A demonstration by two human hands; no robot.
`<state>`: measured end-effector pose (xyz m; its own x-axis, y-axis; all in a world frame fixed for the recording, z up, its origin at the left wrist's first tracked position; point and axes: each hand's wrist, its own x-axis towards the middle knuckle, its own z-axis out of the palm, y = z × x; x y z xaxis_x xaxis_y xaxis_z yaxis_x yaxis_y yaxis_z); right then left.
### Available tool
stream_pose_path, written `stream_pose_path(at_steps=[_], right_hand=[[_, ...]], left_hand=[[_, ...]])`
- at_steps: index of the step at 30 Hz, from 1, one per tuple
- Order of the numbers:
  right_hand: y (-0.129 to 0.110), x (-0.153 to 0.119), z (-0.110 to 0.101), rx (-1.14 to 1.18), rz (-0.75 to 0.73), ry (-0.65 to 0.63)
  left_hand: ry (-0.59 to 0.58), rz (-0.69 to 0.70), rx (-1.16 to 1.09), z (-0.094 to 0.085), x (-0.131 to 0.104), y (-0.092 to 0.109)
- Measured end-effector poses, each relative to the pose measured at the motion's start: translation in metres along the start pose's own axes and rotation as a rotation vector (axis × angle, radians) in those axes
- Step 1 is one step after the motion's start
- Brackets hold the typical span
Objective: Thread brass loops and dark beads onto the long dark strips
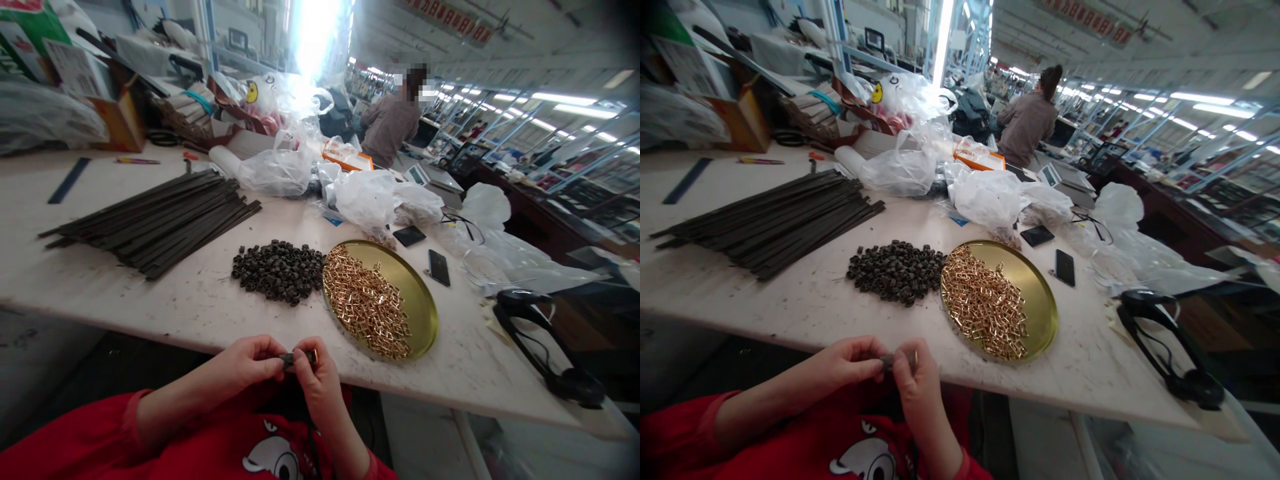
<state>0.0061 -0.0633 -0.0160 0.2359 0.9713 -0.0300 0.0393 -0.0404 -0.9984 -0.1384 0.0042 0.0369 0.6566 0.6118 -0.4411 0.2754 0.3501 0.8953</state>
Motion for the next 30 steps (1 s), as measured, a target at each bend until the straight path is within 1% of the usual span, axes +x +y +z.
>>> stream_pose_path(at_steps=[3, 5, 9, 12, 14, 16, 19, 22, 24, 27, 30], right_hand=[[-0.002, -0.004, -0.002, -0.117, -0.038, -0.009], [-0.004, -0.007, -0.003, -0.105, -0.028, -0.046], [-0.007, -0.012, -0.010, -0.017, 0.035, -0.167], [-0.007, -0.014, -0.013, -0.085, -0.002, -0.205], [-0.005, -0.015, -0.014, -0.162, -0.058, -0.182], [-0.002, -0.015, -0.012, -0.204, -0.088, -0.130], [0.004, -0.017, -0.005, -0.165, -0.072, -0.041], [0.009, -0.019, 0.003, -0.102, -0.047, 0.013], [0.013, -0.020, 0.007, -0.087, -0.043, 0.064], [0.018, -0.021, 0.012, -0.083, -0.043, 0.159], [0.023, -0.022, 0.014, -0.059, -0.023, 0.181]], left_hand=[[-0.013, -0.021, -0.086, 0.002, -0.001, -0.003], [-0.016, -0.036, -0.103, 0.003, -0.003, -0.003], [-0.048, -0.085, -0.107, 0.005, -0.006, -0.001], [-0.066, -0.106, -0.095, 0.005, -0.004, -0.002], [-0.060, -0.076, -0.050, 0.005, -0.001, -0.006], [-0.047, -0.041, -0.008, 0.006, 0.002, -0.011], [-0.025, -0.005, 0.056, 0.008, 0.007, -0.018], [-0.006, -0.001, 0.090, 0.010, 0.008, -0.023], [0.009, 0.019, 0.120, 0.011, 0.008, -0.023], [0.047, 0.092, 0.261, 0.014, 0.006, -0.021], [0.072, 0.150, 0.377, 0.019, 0.005, -0.019]])
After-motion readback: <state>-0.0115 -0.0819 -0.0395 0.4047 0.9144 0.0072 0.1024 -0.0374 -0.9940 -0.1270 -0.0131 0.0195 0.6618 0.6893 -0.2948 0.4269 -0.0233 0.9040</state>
